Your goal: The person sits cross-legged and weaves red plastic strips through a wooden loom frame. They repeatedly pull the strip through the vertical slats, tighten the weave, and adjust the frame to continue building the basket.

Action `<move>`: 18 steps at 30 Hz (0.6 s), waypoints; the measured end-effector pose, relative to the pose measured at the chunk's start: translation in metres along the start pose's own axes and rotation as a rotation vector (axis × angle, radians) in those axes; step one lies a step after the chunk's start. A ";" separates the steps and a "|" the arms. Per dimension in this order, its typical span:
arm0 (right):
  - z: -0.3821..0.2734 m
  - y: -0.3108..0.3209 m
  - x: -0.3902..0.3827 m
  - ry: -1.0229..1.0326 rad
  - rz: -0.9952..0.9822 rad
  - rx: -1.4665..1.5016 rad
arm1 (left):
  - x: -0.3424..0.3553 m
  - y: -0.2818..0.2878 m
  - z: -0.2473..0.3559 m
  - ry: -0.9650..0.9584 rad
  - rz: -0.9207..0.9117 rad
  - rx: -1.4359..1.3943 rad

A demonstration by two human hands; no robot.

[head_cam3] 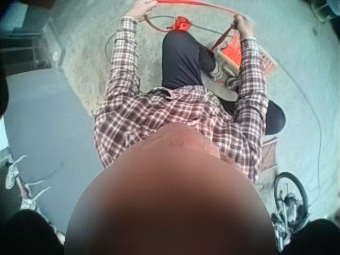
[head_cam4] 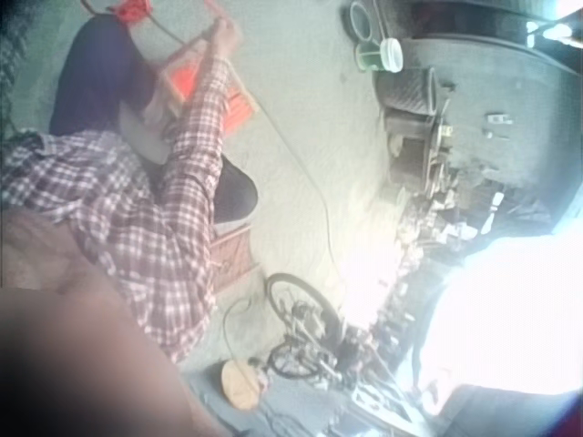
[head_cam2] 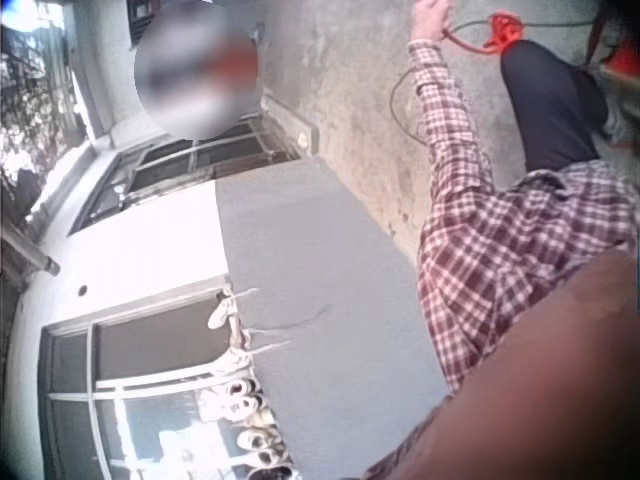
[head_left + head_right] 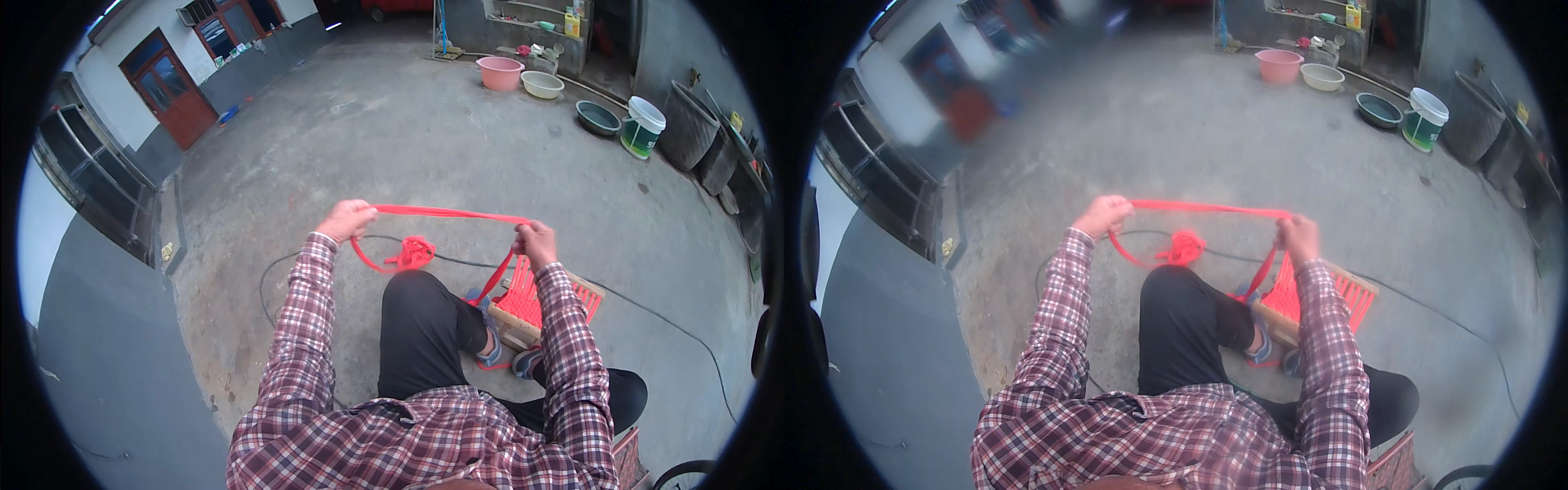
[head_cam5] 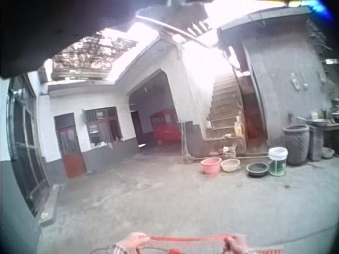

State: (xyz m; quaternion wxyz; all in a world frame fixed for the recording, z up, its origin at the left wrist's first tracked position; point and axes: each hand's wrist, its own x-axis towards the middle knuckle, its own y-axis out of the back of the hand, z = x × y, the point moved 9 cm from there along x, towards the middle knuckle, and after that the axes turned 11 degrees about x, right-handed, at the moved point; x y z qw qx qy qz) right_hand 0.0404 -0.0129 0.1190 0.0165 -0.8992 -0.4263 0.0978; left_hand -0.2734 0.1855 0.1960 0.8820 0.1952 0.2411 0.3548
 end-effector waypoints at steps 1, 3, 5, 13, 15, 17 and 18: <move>-0.008 -0.010 0.002 0.084 -0.041 -0.240 | -0.004 0.012 0.002 0.009 0.046 -0.098; -0.020 -0.053 -0.008 0.268 -0.195 -0.830 | -0.010 0.024 0.032 -0.162 0.183 -0.002; -0.050 -0.089 -0.025 0.566 -0.244 -0.821 | -0.016 0.005 0.082 -0.480 0.286 0.350; -0.081 -0.113 -0.040 0.336 -0.584 -0.183 | 0.012 -0.109 0.140 -0.587 -0.079 0.531; -0.066 -0.090 -0.031 0.237 -0.465 -0.213 | 0.015 -0.109 0.131 -0.542 -0.096 0.490; -0.065 -0.066 -0.022 0.310 -0.363 -0.249 | 0.015 -0.099 0.120 -0.527 -0.127 0.350; -0.063 -0.052 -0.015 0.321 -0.283 -0.228 | 0.018 -0.087 0.109 -0.446 -0.099 0.345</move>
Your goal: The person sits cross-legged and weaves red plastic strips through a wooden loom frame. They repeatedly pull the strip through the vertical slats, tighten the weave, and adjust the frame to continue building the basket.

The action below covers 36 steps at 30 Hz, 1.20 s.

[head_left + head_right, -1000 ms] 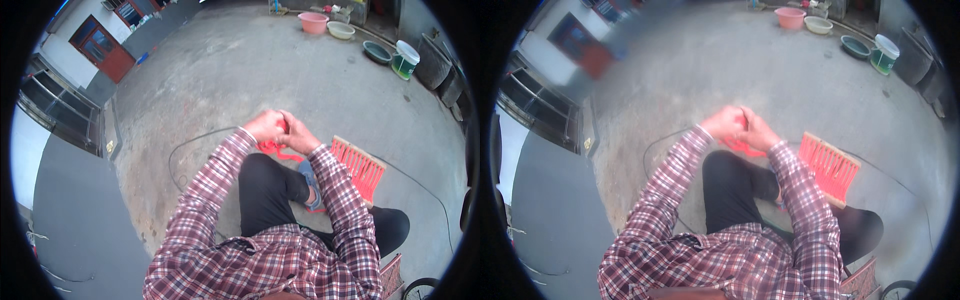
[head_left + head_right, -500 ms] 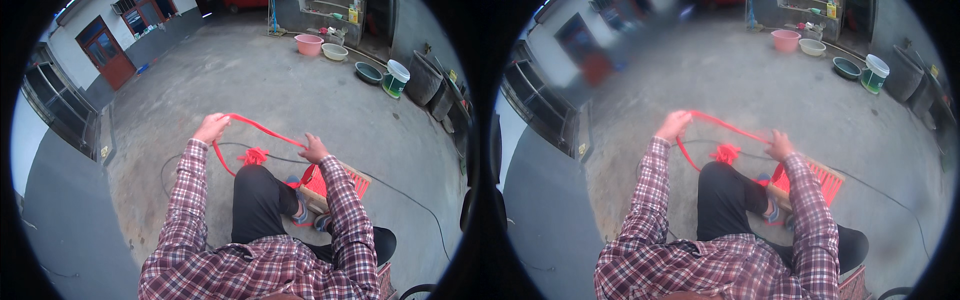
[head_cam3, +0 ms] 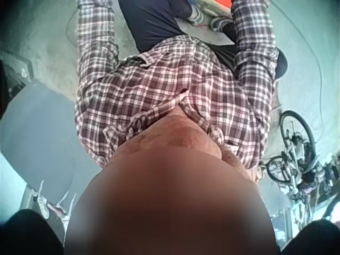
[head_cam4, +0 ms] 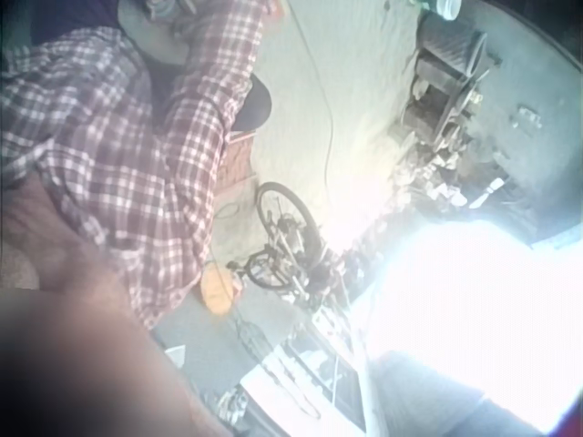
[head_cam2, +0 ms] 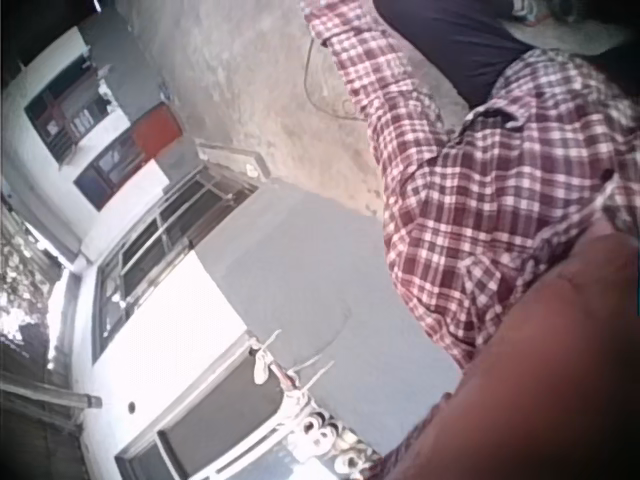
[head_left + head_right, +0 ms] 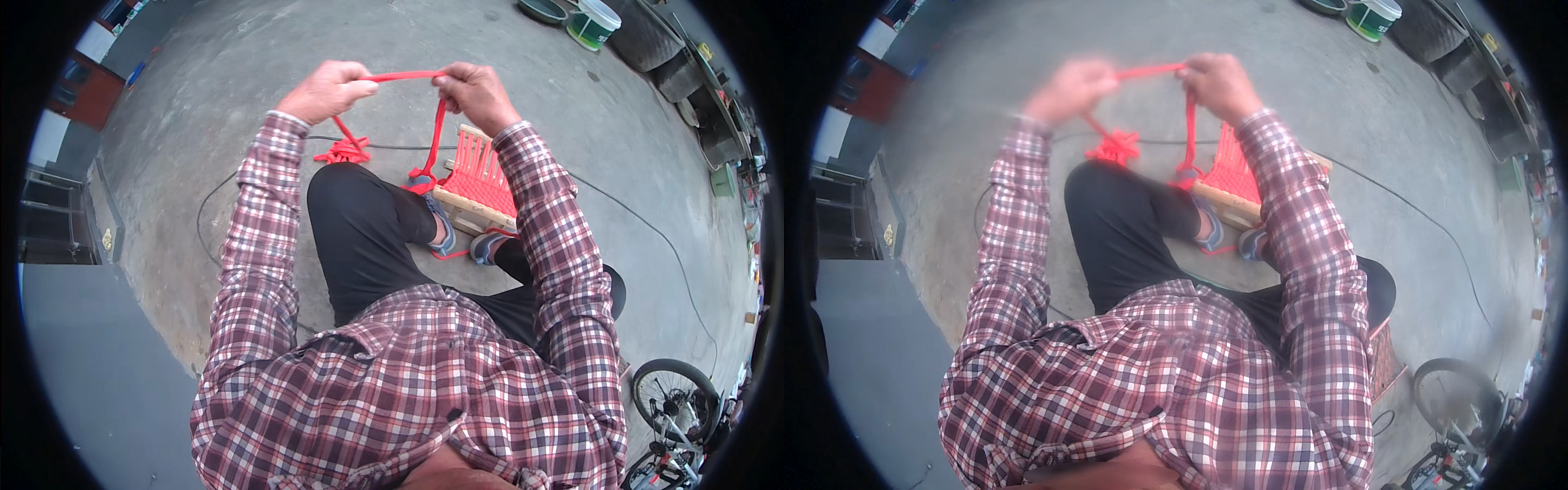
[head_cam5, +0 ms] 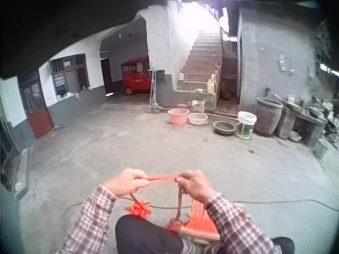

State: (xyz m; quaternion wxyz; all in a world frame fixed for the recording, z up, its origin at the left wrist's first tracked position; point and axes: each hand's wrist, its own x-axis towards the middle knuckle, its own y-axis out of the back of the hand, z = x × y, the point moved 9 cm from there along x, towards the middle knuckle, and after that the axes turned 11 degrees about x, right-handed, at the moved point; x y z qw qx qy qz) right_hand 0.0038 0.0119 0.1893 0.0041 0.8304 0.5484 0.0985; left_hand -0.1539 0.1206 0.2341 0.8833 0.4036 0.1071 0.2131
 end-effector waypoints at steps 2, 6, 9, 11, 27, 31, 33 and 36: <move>0.015 0.022 0.003 -0.048 0.111 -0.019 | -0.006 0.016 -0.014 0.054 0.056 -0.030; -0.029 0.002 -0.004 0.401 0.141 -0.623 | -0.007 0.028 0.007 -0.036 0.178 0.115; -0.053 -0.033 -0.019 0.440 -0.071 -0.238 | -0.006 -0.009 0.056 -0.248 0.059 0.272; -0.035 -0.057 -0.049 0.095 -0.258 0.111 | -0.024 -0.044 0.059 -0.135 -0.089 0.130; 0.000 -0.050 -0.068 0.086 -0.216 0.100 | -0.019 -0.008 0.062 -0.216 0.086 0.264; -0.010 -0.061 -0.067 -0.214 -0.297 0.190 | -0.032 -0.056 0.059 0.128 -0.146 0.073; -0.009 -0.050 -0.072 -0.221 -0.187 0.213 | -0.026 -0.058 0.078 -0.057 -0.045 0.181; -0.003 -0.044 -0.072 -0.231 -0.126 0.447 | -0.014 -0.077 0.054 0.164 0.050 -0.425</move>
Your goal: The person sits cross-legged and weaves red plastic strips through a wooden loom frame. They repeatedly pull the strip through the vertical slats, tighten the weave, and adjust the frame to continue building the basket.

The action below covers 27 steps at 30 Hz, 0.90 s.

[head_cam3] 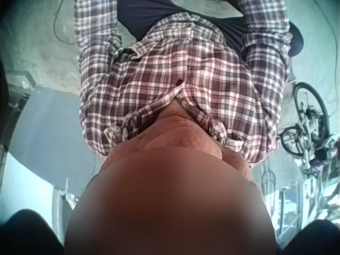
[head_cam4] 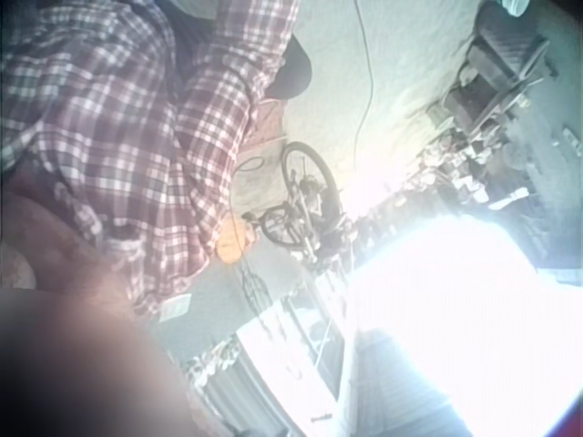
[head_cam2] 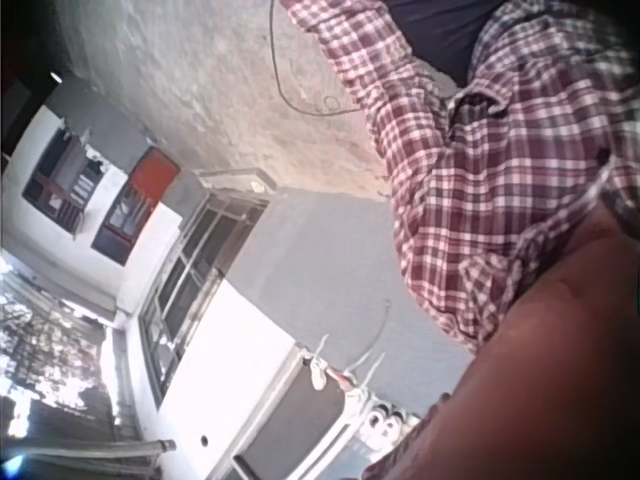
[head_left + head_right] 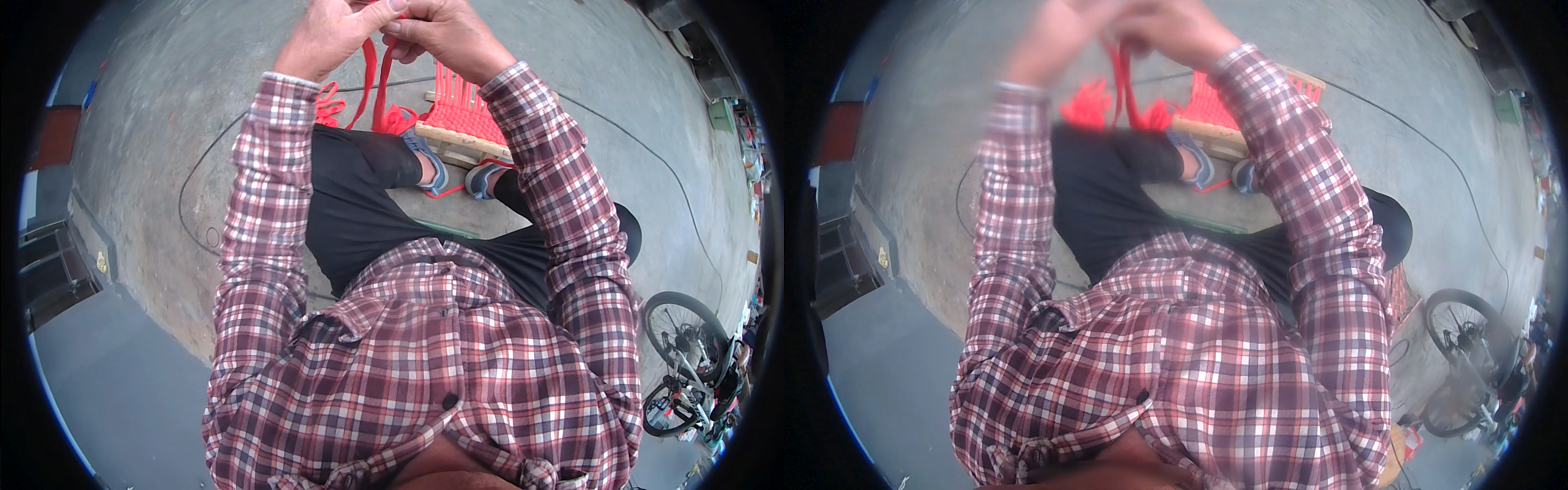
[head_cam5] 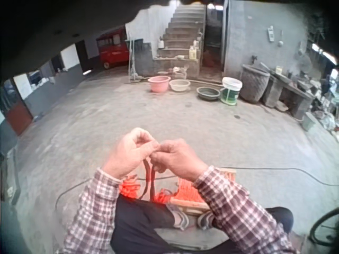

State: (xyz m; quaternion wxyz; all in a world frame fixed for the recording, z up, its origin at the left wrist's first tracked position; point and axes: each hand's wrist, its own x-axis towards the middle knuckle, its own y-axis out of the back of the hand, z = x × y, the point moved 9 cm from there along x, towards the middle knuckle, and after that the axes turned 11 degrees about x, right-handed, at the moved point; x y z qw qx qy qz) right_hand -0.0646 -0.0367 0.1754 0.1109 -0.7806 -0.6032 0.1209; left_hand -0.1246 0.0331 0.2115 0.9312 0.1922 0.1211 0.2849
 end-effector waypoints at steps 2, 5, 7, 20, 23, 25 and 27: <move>-0.008 0.013 0.011 0.048 0.018 0.026 | 0.014 -0.017 -0.009 0.021 -0.069 -0.353; -0.026 0.036 0.037 0.084 0.043 -0.058 | 0.035 -0.031 0.005 -0.221 -0.258 -0.427; -0.021 0.049 0.036 0.075 0.103 -0.015 | 0.045 -0.040 -0.010 -0.142 -0.364 -0.299; 0.071 0.124 0.030 -0.255 0.375 -0.439 | 0.069 -0.021 -0.075 0.142 -0.042 -0.190; 0.087 0.126 0.036 -0.241 0.337 -0.717 | 0.072 -0.036 -0.081 0.133 0.004 -0.084; 0.089 0.125 0.040 -0.174 0.351 -0.857 | 0.073 -0.046 -0.088 0.179 0.014 -0.046; 0.084 0.123 0.042 -0.081 0.426 -1.012 | 0.073 -0.052 -0.091 0.191 0.016 -0.037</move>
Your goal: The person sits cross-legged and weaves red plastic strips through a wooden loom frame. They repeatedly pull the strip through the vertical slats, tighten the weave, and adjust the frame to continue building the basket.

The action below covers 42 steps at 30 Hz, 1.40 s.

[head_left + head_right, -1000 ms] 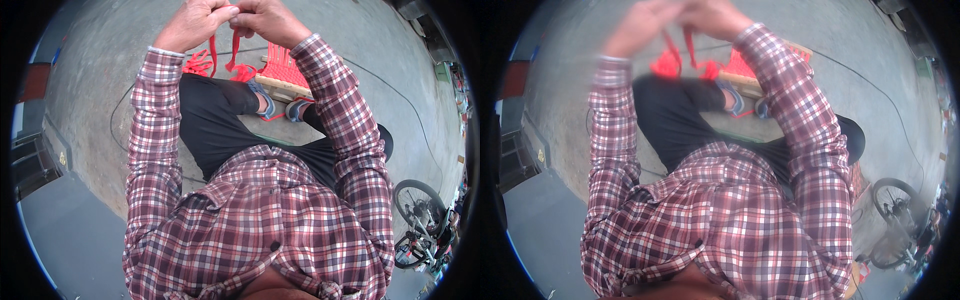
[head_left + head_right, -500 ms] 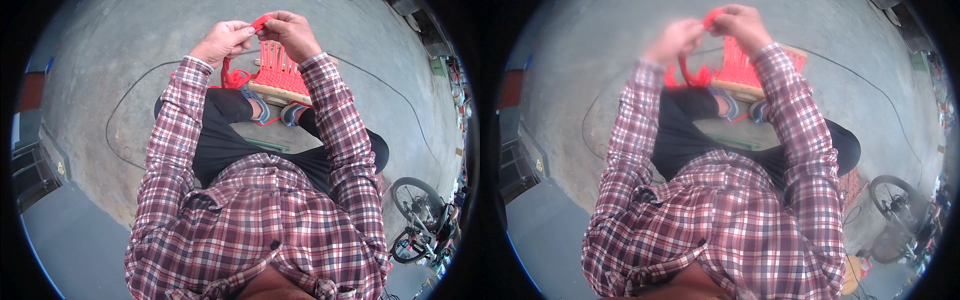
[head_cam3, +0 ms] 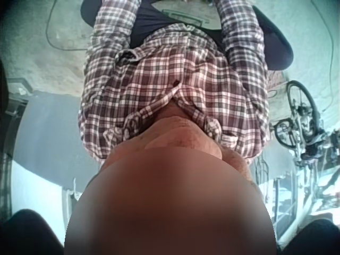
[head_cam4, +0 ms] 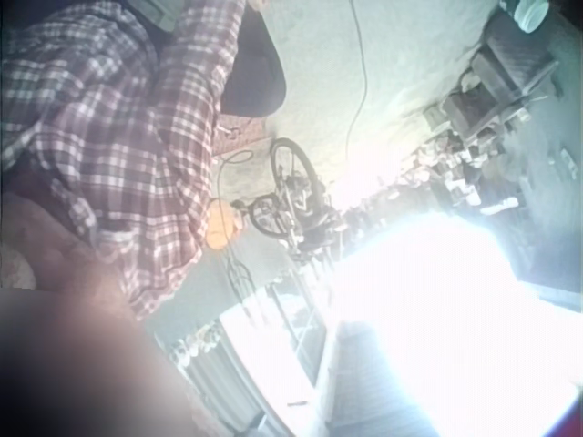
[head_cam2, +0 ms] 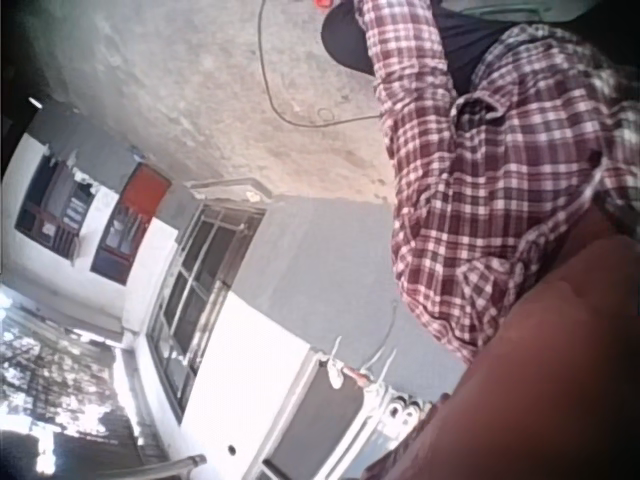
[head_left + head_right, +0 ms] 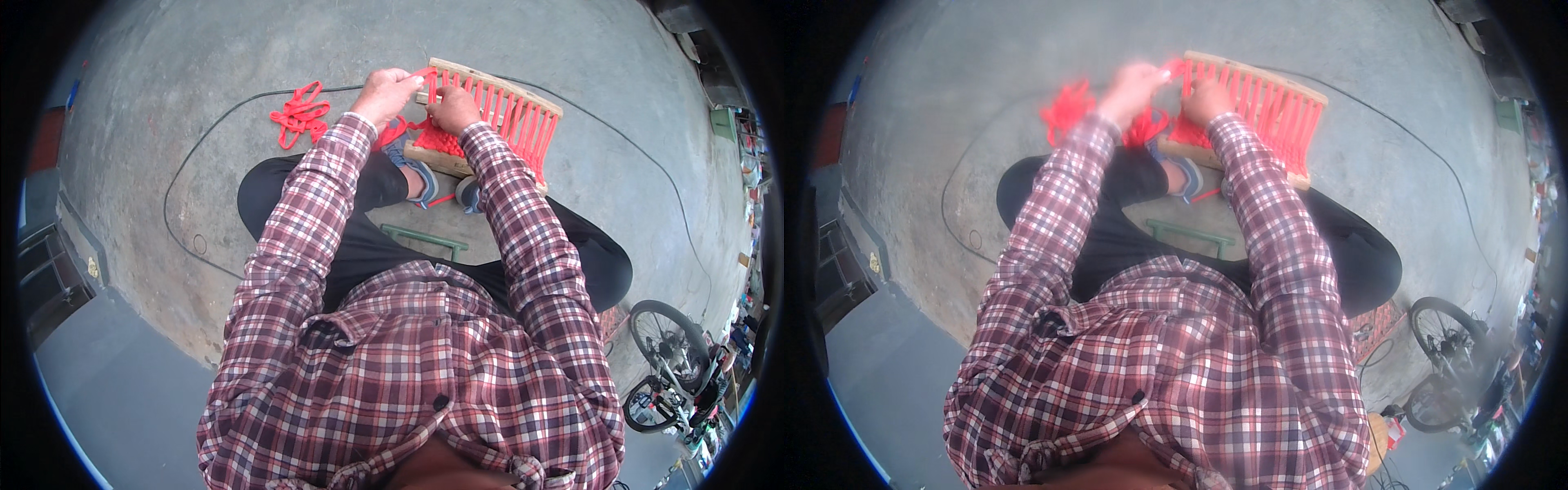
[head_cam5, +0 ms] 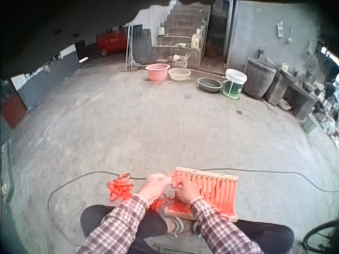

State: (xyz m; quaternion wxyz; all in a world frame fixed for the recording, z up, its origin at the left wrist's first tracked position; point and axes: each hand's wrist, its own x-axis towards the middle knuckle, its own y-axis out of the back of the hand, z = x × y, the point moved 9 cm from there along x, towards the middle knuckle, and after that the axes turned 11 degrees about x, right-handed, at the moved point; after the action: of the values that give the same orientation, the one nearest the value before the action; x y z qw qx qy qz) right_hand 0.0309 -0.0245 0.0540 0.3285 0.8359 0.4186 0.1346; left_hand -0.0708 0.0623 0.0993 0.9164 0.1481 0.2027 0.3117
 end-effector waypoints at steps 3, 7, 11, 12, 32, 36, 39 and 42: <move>-0.006 -0.012 0.005 -0.012 0.016 -0.054 | 0.000 -0.001 -0.008 0.019 0.002 0.033; 0.012 -0.026 0.002 -0.214 -0.115 0.297 | 0.000 -0.011 -0.026 0.019 -0.007 0.164; 0.020 -0.036 -0.018 -0.334 -0.201 0.508 | -0.005 -0.023 -0.053 0.081 -0.007 0.220; 0.021 -0.038 -0.025 -0.368 -0.211 0.562 | -0.007 -0.025 -0.059 0.098 -0.022 0.221; -0.006 -0.026 -0.024 0.018 -0.144 0.155 | -0.009 -0.022 -0.070 0.012 -0.100 0.428; 0.004 -0.004 -0.019 -0.155 -0.043 0.426 | -0.021 -0.007 -0.006 -0.505 0.341 0.608; 0.007 -0.007 -0.019 -0.273 -0.072 0.877 | -0.014 -0.023 -0.005 -0.432 0.147 0.483; 0.008 -0.002 -0.018 -0.237 -0.035 0.868 | -0.009 -0.023 -0.015 -0.253 0.088 0.426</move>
State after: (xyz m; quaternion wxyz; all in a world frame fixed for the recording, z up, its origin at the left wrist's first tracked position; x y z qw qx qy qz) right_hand 0.0229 -0.0414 0.0472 -0.0050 0.8987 0.4099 -0.1557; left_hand -0.0729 0.0409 0.0794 0.8682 0.3843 0.1407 0.2806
